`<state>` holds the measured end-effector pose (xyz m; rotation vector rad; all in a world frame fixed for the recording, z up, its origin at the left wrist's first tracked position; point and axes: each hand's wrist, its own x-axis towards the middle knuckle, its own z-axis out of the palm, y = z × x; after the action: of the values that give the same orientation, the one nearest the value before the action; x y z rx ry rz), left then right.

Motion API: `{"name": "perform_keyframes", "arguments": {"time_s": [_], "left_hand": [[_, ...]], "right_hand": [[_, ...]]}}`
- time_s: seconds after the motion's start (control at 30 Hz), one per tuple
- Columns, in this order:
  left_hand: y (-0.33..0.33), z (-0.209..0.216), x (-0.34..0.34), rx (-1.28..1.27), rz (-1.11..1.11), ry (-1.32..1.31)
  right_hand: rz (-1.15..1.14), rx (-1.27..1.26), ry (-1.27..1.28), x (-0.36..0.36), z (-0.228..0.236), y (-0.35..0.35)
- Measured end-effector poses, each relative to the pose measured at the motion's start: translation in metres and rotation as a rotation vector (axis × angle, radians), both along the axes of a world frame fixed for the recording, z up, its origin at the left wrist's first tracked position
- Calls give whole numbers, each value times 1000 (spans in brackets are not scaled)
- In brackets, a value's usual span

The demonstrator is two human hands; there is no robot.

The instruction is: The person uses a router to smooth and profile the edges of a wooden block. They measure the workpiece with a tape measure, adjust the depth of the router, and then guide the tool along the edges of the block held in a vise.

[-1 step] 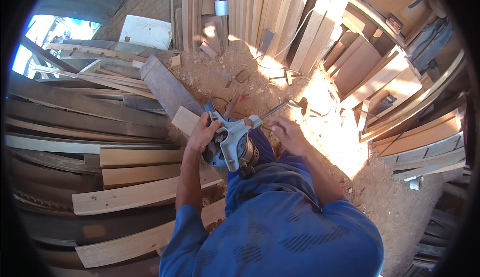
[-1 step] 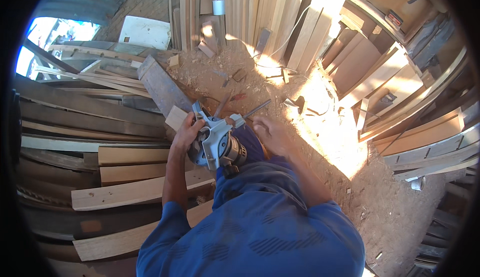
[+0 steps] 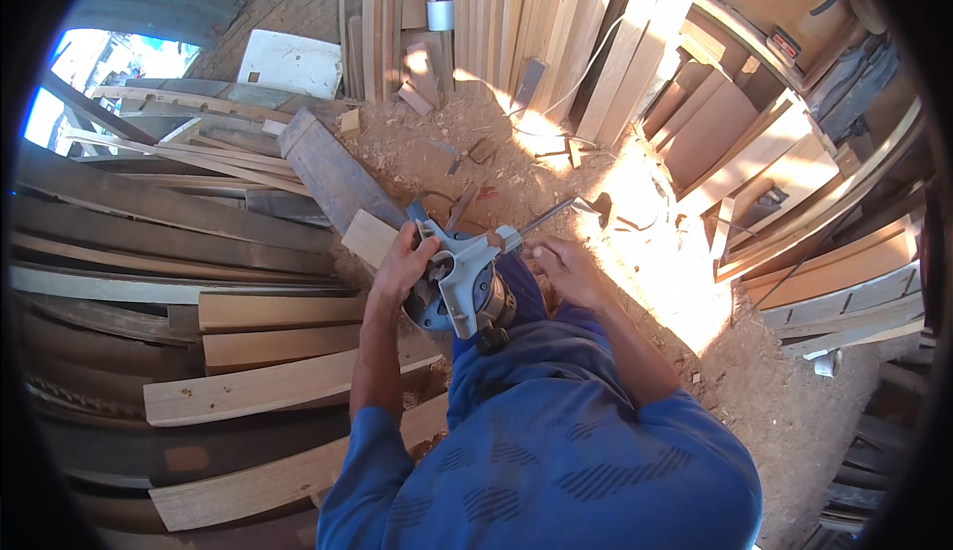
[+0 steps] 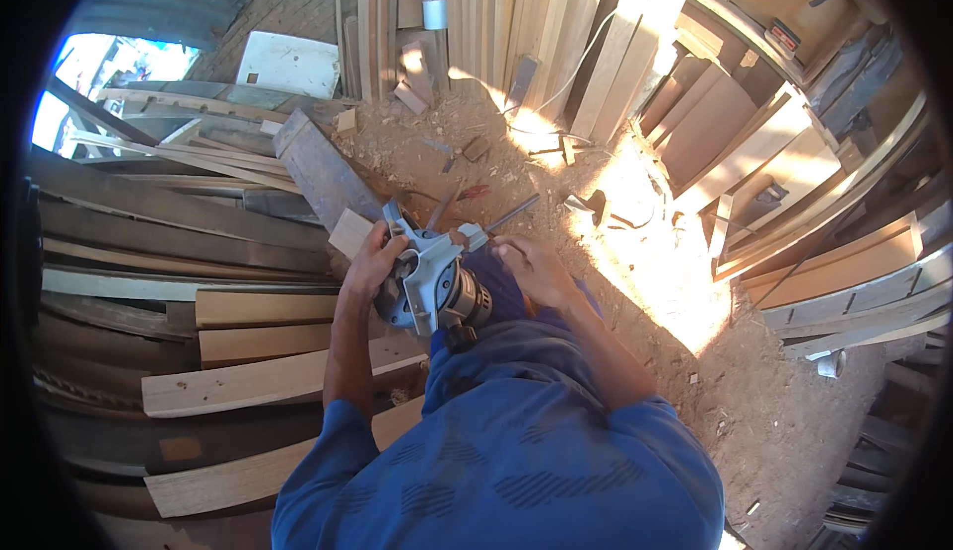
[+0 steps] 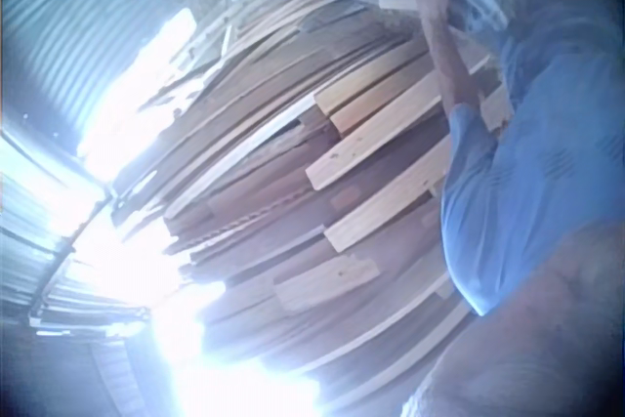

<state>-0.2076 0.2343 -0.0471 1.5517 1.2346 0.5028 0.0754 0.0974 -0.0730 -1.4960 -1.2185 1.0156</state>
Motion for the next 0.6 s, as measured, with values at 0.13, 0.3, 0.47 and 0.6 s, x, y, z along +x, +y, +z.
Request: {"name": "perform_keyframes", "arguments": {"time_s": [0.13, 0.3, 0.47, 0.6], "left_hand": [[-5, 4, 4, -26, 36, -123], [-2, 0, 7, -63, 56, -132], [4, -18, 0, -70, 58, -129], [5, -18, 1, -27, 43, -71]], "right_hand": [[-11, -311, 827, -24, -19, 15], [-91, 107, 168, -28, -16, 10], [-18, 166, 116, -35, -23, 15], [-152, 279, 108, -41, -21, 10]]}}
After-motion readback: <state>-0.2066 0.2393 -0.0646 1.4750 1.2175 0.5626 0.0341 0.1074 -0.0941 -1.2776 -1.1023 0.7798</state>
